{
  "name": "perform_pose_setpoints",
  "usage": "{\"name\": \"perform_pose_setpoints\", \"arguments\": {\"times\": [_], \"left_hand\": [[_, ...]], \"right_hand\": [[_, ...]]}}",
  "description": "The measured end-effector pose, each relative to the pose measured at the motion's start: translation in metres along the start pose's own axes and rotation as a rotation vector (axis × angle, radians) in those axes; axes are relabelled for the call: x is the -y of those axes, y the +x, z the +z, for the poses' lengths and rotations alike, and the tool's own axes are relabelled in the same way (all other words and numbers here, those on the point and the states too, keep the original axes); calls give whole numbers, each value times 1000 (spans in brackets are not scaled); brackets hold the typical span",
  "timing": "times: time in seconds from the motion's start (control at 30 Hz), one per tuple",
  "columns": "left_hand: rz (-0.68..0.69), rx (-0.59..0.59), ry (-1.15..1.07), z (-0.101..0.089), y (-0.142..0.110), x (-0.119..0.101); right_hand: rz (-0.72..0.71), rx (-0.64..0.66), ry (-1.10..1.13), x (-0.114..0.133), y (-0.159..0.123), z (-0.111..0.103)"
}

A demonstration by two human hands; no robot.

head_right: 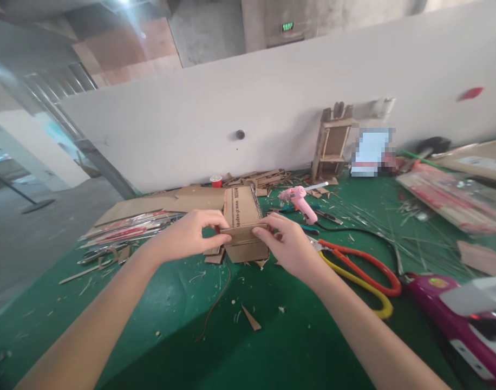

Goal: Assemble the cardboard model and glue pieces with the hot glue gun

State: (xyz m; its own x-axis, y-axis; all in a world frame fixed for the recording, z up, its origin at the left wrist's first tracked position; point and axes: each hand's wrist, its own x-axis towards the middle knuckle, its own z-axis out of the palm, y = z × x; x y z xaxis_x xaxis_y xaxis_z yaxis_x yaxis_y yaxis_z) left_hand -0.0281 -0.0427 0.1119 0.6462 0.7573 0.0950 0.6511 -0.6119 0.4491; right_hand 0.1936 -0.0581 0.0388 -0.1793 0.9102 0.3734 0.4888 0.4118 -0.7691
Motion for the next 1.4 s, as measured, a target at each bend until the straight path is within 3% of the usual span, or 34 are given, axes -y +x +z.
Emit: {"name": "perform_pose_setpoints", "arguments": {"times": [0.33, 1.4], "left_hand": [[32, 54, -10, 0, 1, 1], [75, 21, -92, 5, 2, 8]], "right_hand": [[-7, 28, -3, 6, -1, -3], [-25, 6, -39, 1, 0, 1]]}}
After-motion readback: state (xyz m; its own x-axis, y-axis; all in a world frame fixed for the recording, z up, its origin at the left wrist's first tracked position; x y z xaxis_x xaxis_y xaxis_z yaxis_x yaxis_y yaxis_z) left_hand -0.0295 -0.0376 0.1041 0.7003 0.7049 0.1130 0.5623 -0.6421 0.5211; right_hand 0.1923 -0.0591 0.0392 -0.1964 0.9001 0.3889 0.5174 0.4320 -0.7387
